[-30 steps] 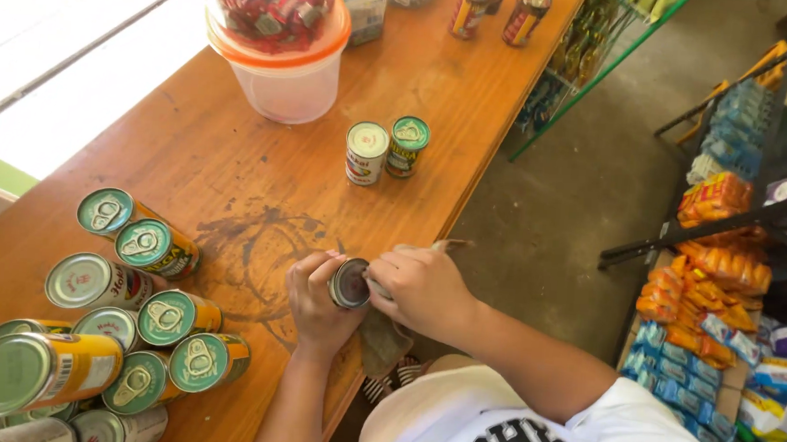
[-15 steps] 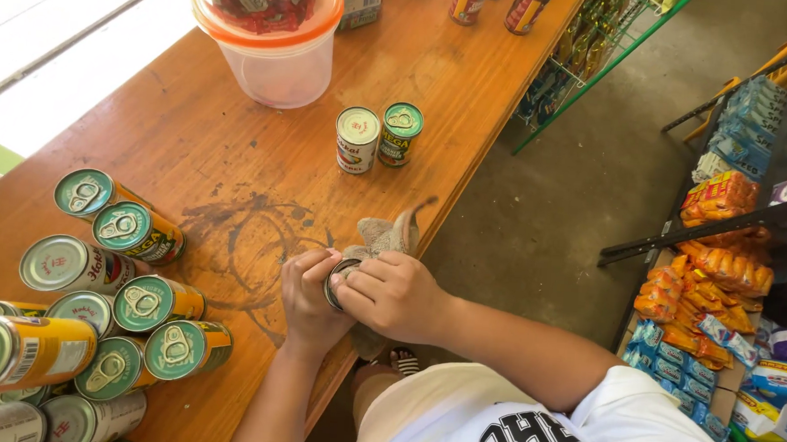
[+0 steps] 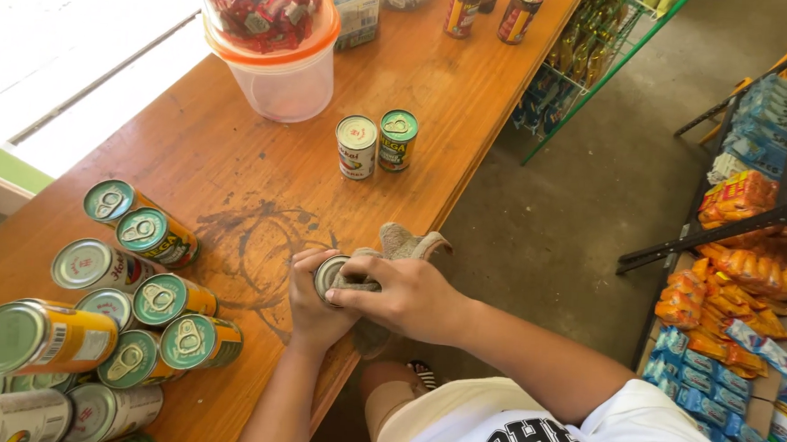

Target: Cleaning dust off canned goods with a cloth and organizing them onto grocery shelves.

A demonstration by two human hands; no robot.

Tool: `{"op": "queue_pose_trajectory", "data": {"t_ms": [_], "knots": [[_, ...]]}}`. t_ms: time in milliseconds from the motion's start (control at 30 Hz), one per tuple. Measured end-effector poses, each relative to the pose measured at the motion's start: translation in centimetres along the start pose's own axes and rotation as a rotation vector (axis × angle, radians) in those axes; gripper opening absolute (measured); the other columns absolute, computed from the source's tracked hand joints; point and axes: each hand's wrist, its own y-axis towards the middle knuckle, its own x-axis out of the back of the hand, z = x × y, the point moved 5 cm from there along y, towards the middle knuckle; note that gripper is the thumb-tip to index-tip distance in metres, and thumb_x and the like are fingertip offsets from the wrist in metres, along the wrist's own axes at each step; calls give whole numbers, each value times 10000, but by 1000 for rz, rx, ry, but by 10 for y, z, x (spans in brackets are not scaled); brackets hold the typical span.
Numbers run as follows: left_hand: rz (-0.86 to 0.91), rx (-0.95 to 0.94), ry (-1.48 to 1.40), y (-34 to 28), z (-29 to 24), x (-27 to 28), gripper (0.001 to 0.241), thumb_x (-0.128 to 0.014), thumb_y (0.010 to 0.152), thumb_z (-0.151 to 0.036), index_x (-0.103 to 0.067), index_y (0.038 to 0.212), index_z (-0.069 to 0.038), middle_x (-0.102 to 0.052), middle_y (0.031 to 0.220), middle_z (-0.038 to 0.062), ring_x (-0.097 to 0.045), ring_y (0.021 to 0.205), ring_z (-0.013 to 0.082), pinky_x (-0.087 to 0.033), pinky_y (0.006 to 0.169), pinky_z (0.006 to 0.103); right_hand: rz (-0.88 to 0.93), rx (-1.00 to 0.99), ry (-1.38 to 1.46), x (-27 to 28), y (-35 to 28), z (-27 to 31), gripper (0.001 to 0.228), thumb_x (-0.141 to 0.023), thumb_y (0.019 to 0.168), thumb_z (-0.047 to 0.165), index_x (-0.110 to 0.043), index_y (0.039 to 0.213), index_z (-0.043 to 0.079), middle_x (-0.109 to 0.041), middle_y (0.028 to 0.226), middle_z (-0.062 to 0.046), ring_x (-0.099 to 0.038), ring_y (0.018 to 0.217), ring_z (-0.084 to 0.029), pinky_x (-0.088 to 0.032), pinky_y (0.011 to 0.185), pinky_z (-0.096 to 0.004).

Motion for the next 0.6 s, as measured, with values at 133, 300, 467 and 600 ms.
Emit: {"op": "queue_pose_trajectory", "data": {"t_ms": [133, 300, 467, 600], "knots": [[32, 7, -19, -5, 5, -1, 516, -854, 672, -251, -620, 1084, -47, -668, 985, 93, -689, 871, 305, -560, 812, 399, 26, 20, -21, -2, 3, 2, 259, -468, 1080, 191, -721, 1130, 162, -651, 1105, -78, -706, 818, -219, -568, 655, -312], [15, -56, 126, -9, 15, 3, 532, -863, 614, -210, -642, 1079, -76, -654, 996, 77, -674, 884, 304, -566, 816, 423, 156, 66, -168, 3, 2, -2, 154, -570, 1003, 160, -716, 956, 145, -647, 911, -41, -666, 708, -192, -506, 567, -319], [46, -129, 156, -4, -1, -1, 621, -917, 588, -296, -628, 1093, -77, -654, 1008, 90, -648, 848, 301, -523, 787, 429, 70, -7, -373, 0, 7, -15, 115, -591, 981, 168, -685, 918, 151, -605, 869, -11, -618, 654, -169, -486, 533, -298], [59, -202, 174, -10, 0, -4, 638, -907, 629, -392, -594, 1072, -56, -648, 994, 130, -636, 820, 330, -507, 759, 460, -56, -93, -245, -3, 4, -8, 177, -558, 1033, 204, -697, 956, 125, -586, 852, -20, -625, 659, -199, -514, 560, -298]]}}
